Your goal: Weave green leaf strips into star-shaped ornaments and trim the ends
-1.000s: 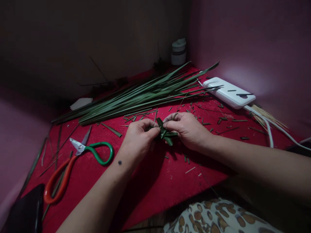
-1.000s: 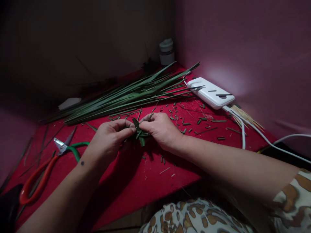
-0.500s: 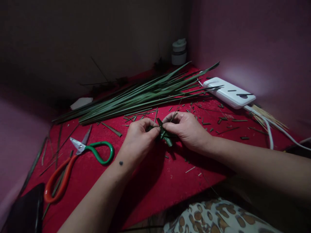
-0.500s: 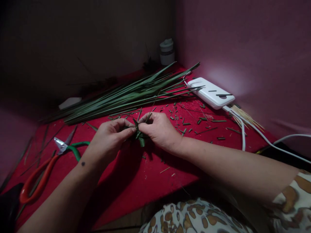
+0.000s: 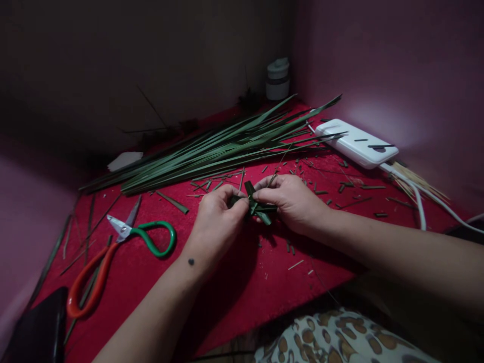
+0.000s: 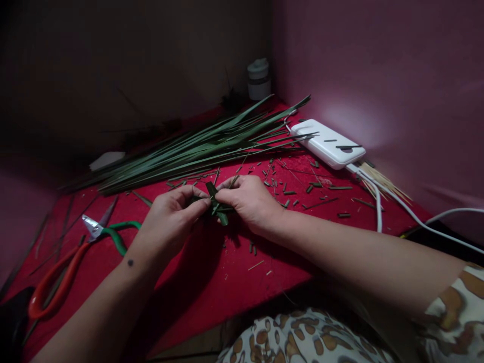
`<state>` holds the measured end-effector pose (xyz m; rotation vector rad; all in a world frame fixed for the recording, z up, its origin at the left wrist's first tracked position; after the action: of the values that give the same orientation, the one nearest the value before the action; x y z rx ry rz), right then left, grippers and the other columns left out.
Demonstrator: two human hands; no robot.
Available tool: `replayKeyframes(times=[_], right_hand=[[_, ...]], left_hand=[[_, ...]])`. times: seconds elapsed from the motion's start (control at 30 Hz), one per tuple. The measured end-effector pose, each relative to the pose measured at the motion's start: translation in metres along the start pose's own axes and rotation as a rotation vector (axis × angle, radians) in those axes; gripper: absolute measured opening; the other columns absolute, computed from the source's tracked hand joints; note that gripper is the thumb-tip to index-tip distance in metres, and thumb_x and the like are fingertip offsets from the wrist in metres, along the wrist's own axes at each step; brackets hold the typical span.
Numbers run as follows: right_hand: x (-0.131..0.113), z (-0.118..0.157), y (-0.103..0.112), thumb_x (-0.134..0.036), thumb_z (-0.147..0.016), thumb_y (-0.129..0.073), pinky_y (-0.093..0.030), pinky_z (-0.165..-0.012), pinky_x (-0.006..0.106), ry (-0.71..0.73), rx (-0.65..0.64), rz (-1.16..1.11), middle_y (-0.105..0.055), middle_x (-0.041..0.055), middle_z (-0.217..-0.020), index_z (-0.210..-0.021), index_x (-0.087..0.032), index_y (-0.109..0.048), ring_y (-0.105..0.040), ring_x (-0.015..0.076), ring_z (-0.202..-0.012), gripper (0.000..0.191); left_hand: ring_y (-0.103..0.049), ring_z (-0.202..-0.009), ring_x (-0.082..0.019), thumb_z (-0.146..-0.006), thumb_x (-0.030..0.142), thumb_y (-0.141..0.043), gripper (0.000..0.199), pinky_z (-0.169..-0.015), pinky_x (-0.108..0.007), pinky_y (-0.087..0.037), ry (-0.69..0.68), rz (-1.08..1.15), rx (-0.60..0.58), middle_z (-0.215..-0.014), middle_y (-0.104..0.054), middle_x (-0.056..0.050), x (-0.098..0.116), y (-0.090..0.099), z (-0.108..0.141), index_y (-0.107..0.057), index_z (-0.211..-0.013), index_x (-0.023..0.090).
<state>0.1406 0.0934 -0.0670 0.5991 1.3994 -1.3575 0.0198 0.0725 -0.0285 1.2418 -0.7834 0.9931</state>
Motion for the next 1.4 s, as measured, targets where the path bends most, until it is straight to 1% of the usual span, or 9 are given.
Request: replayKeyframes(times=[0.33, 0.5, 0.6, 0.77, 0.9, 1.0, 1.1, 1.23, 1.4], right_hand=[[-0.0013, 0.0015, -0.0019, -0.012, -0.060, -0.057, -0.044, -0.041, 0.022, -0.036, -0.008, -0.073, -0.054, -0.0006, -0.053, -0.061, -0.013, -0.056, -0.050, 0.0101, -0.044, 0.001], [-0.0011, 0.0013, -0.0037, -0.008, -0.054, -0.058, -0.046, -0.040, 0.024, -0.070, -0.030, -0.123, -0.056, -0.0009, -0.054, -0.065, -0.012, -0.059, -0.051, 0.0110, -0.042, 0.011], [0.0000, 0.0010, -0.0041, -0.007, -0.054, -0.058, -0.046, -0.040, 0.025, -0.081, -0.033, -0.135, -0.056, -0.0004, -0.054, -0.063, -0.012, -0.059, -0.051, 0.0115, -0.041, 0.011], [0.0014, 0.0016, -0.0043, -0.008, -0.057, -0.057, -0.044, -0.038, 0.025, -0.061, -0.017, -0.111, -0.052, -0.0007, -0.048, -0.057, -0.012, -0.056, -0.049, 0.0112, -0.039, 0.003], [0.0010, 0.0031, -0.0047, -0.009, -0.061, -0.055, -0.044, -0.042, 0.025, -0.027, -0.035, -0.071, -0.053, -0.0008, -0.049, -0.059, -0.012, -0.057, -0.050, 0.0113, -0.041, 0.004], [-0.0022, 0.0040, -0.0021, -0.009, -0.062, -0.056, -0.043, -0.045, 0.023, 0.027, 0.004, -0.003, -0.054, -0.0010, -0.052, -0.062, -0.012, -0.058, -0.051, 0.0104, -0.045, 0.004], [-0.0036, 0.0043, 0.0007, -0.009, -0.062, -0.057, -0.042, -0.047, 0.021, 0.049, 0.045, 0.037, -0.055, -0.0013, -0.054, -0.064, -0.012, -0.059, -0.051, 0.0094, -0.048, 0.004], [-0.0019, 0.0039, 0.0000, -0.010, -0.062, -0.057, -0.040, -0.047, 0.021, 0.039, 0.021, 0.043, -0.054, -0.0016, -0.055, -0.064, -0.012, -0.059, -0.050, 0.0088, -0.048, 0.004], [-0.0038, 0.0041, 0.0004, -0.009, -0.061, -0.058, -0.041, -0.050, 0.020, 0.056, 0.047, 0.075, -0.055, -0.0016, -0.058, -0.064, -0.012, -0.059, -0.051, 0.0081, -0.052, 0.005]], left_hand=[[-0.041, -0.045, -0.008, -0.069, 0.027, -0.059, 0.011, -0.043, -0.020, -0.029, 0.015, -0.037, -0.002, -0.052, -0.051, 0.004, -0.0009, -0.0004, 0.0000, -0.055, -0.067, 0.017], [-0.044, -0.048, -0.009, -0.070, 0.028, -0.058, 0.012, -0.044, -0.021, -0.031, -0.011, -0.049, -0.007, -0.056, -0.053, 0.003, -0.0022, -0.0001, -0.0008, -0.055, -0.068, 0.017], [-0.044, -0.048, -0.009, -0.069, 0.027, -0.058, 0.011, -0.044, -0.021, -0.030, -0.010, -0.042, -0.012, -0.056, -0.052, 0.003, -0.0018, -0.0004, -0.0008, -0.055, -0.068, 0.017], [-0.040, -0.045, -0.007, -0.068, 0.024, -0.058, 0.010, -0.042, -0.019, -0.029, -0.019, -0.068, -0.020, -0.052, -0.049, 0.004, 0.0034, -0.0002, -0.0002, -0.054, -0.063, 0.016], [-0.037, -0.042, -0.006, -0.066, 0.022, -0.058, 0.009, -0.039, -0.019, -0.027, 0.019, -0.062, -0.016, -0.049, -0.048, 0.005, 0.0038, -0.0002, 0.0000, -0.053, -0.062, 0.017], [-0.037, -0.040, -0.007, -0.066, 0.023, -0.057, 0.008, -0.038, -0.019, -0.026, 0.067, -0.042, -0.007, -0.047, -0.047, 0.006, 0.0010, -0.0001, -0.0001, -0.052, -0.064, 0.017], [-0.037, -0.041, -0.007, -0.065, 0.023, -0.058, 0.009, -0.038, -0.019, -0.026, 0.050, -0.056, -0.013, -0.048, -0.047, 0.005, 0.0005, 0.0002, -0.0010, -0.052, -0.063, 0.017], [-0.038, -0.043, -0.007, -0.065, 0.023, -0.058, 0.009, -0.039, -0.019, -0.027, 0.018, -0.082, -0.022, -0.049, -0.049, 0.004, 0.0017, 0.0004, -0.0029, -0.053, -0.061, 0.016], [-0.036, -0.041, -0.006, -0.065, 0.021, -0.058, 0.008, -0.038, -0.019, -0.026, 0.061, -0.063, -0.037, -0.046, -0.047, 0.005, 0.0021, -0.0008, -0.0018, -0.053, -0.061, 0.016]])
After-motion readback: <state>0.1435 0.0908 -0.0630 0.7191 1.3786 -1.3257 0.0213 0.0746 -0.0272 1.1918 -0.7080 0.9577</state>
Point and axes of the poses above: each hand's wrist, its own z-axis away from the middle knuckle, its own y-axis out of the back of the hand, x = y × z, the point moved 5 cm from there along -z, towards the middle knuckle
